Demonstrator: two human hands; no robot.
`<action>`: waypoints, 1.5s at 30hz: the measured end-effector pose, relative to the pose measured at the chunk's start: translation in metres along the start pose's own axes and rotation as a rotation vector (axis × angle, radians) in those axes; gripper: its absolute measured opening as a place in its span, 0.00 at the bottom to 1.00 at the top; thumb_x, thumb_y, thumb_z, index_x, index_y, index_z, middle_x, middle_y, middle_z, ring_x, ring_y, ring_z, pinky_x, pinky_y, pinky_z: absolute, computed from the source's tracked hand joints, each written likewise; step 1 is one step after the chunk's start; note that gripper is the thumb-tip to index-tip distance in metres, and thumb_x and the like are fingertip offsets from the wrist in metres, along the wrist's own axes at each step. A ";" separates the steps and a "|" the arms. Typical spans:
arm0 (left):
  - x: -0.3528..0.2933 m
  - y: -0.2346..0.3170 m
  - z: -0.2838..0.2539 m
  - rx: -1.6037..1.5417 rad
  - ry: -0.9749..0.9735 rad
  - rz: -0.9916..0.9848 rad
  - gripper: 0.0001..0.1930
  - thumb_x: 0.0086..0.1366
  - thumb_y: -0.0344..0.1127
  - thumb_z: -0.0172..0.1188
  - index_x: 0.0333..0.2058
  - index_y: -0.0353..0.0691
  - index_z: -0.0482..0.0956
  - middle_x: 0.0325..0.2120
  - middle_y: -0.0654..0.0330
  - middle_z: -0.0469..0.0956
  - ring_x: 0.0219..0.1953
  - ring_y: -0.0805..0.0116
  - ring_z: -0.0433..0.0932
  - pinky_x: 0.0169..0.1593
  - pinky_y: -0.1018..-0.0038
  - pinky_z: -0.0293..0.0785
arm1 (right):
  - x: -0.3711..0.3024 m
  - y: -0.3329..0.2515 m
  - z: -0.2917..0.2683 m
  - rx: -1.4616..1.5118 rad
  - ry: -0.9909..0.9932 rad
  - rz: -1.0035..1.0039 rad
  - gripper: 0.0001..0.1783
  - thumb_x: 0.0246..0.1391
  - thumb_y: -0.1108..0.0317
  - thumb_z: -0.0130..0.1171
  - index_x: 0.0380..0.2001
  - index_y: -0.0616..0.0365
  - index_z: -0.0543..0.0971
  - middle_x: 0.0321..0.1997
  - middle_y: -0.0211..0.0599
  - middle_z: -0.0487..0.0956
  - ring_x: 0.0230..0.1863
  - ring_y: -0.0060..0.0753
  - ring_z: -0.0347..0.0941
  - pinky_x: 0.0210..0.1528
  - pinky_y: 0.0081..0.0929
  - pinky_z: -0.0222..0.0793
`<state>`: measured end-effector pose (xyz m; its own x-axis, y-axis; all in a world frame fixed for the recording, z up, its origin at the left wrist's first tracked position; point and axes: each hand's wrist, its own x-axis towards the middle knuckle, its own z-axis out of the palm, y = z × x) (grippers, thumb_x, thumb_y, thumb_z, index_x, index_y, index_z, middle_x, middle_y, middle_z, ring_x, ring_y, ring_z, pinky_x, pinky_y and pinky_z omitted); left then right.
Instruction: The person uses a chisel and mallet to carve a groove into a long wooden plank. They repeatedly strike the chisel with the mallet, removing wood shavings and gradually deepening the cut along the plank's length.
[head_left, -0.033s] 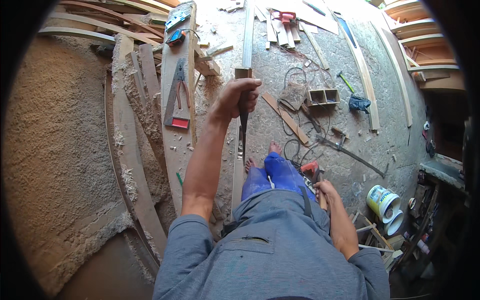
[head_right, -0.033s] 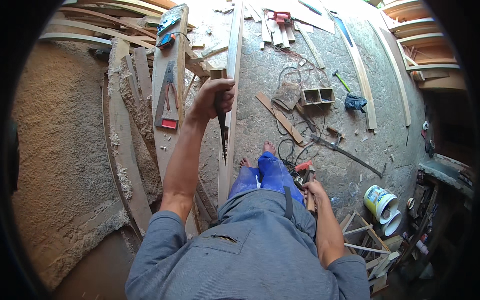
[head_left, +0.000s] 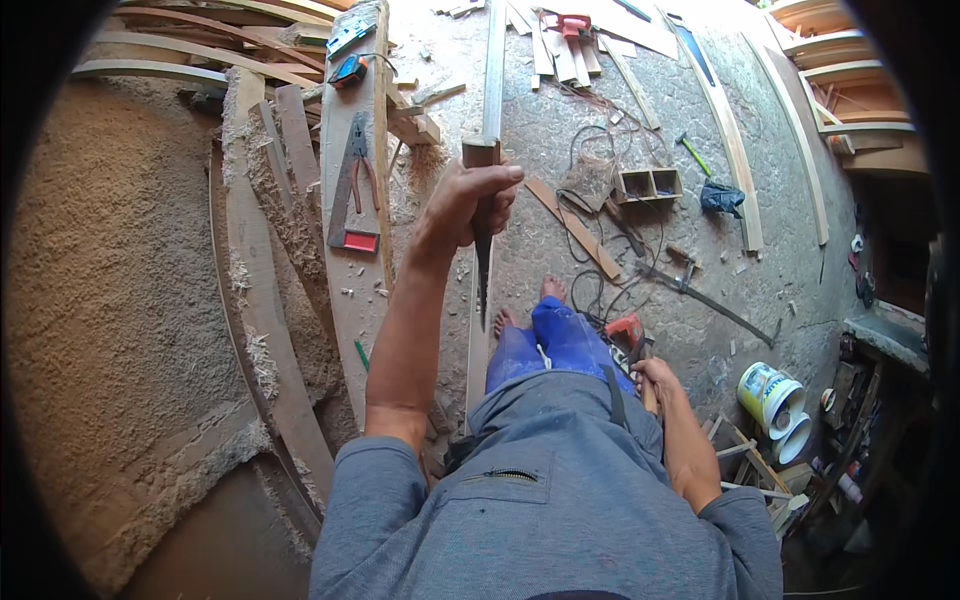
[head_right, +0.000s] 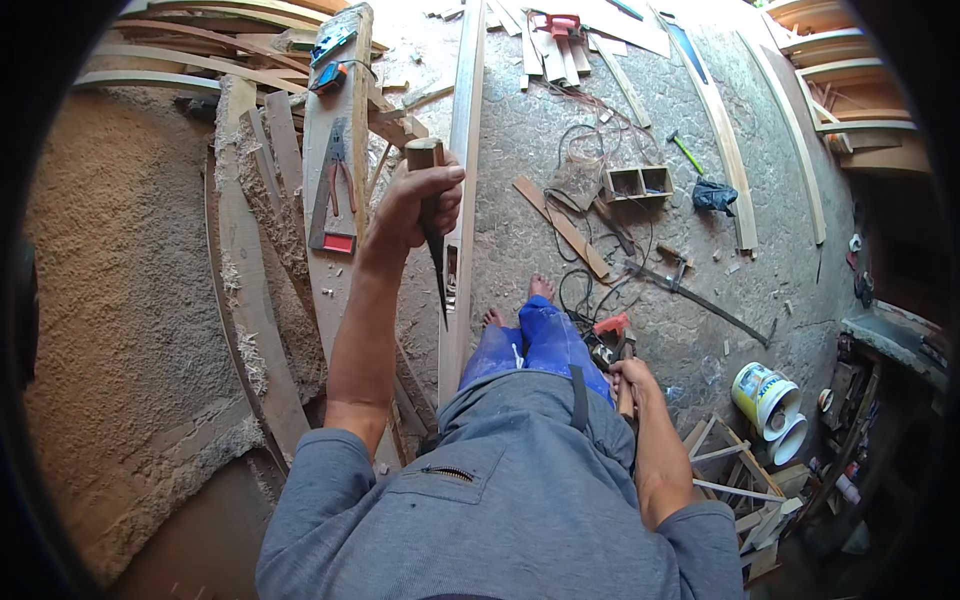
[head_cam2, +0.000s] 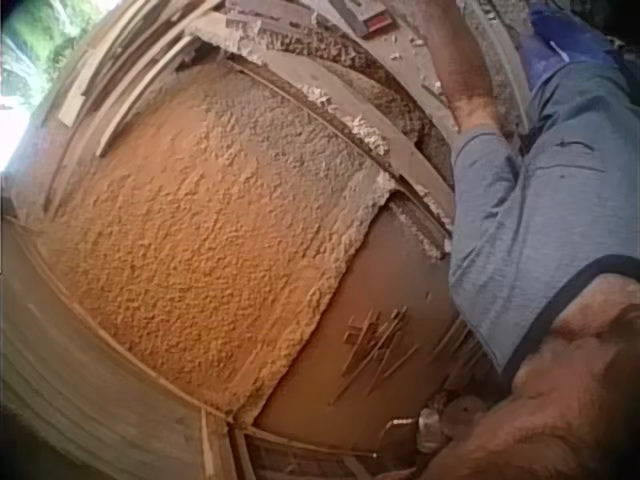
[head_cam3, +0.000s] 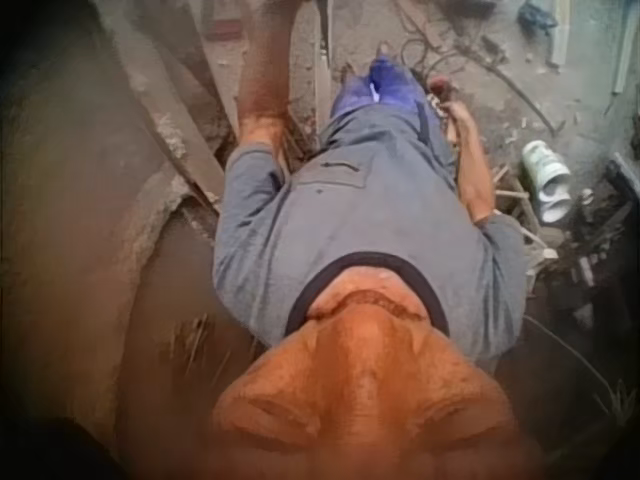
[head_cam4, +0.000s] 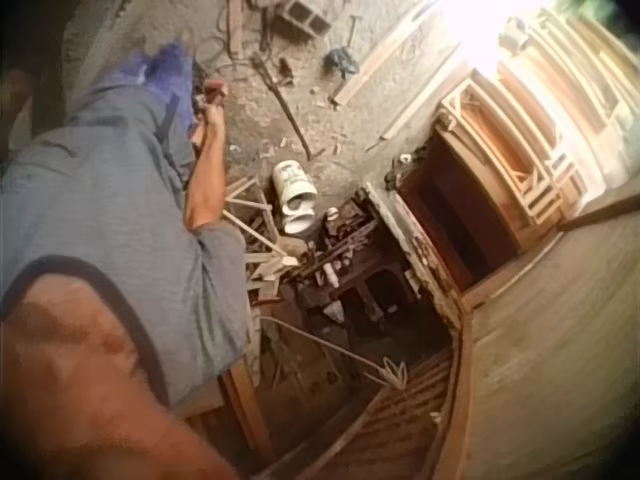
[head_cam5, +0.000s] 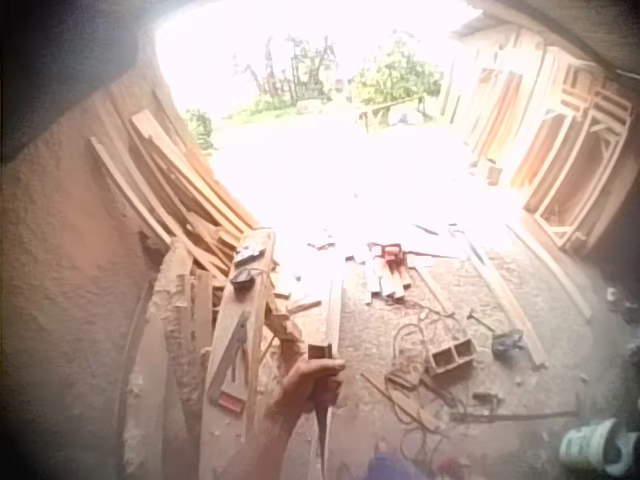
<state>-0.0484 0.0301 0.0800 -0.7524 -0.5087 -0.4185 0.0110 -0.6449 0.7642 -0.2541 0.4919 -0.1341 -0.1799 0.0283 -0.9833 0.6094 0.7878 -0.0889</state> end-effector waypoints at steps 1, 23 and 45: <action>-0.024 0.007 0.010 0.354 0.120 0.204 0.12 0.61 0.38 0.72 0.26 0.42 0.77 0.16 0.67 0.74 0.14 0.78 0.70 0.18 0.78 0.67 | 0.012 0.016 -0.012 -0.087 0.001 -0.014 0.04 0.54 0.75 0.61 0.33 0.61 0.78 0.24 0.42 0.79 0.18 0.34 0.74 0.17 0.35 0.70; -0.103 -0.129 -0.066 0.974 0.607 0.124 0.13 0.58 0.39 0.71 0.28 0.35 0.80 0.23 0.56 0.83 0.27 0.68 0.81 0.34 0.66 0.77 | 0.134 0.119 0.001 -0.594 0.162 -0.537 0.32 0.67 0.41 0.44 0.52 0.59 0.79 0.50 0.59 0.82 0.55 0.60 0.78 0.55 0.48 0.70; -0.048 -0.021 0.002 0.431 0.568 0.843 0.12 0.59 0.31 0.75 0.26 0.40 0.77 0.20 0.70 0.77 0.25 0.83 0.73 0.30 0.79 0.73 | 0.090 0.078 -0.037 -0.734 0.055 -0.447 0.29 0.62 0.49 0.58 0.54 0.63 0.78 0.49 0.51 0.83 0.52 0.45 0.77 0.53 0.39 0.71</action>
<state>-0.0139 0.0691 0.0851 -0.1982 -0.9511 0.2370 0.0643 0.2287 0.9714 -0.2512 0.5790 -0.2238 -0.3326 -0.3651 -0.8696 -0.1783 0.9297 -0.3222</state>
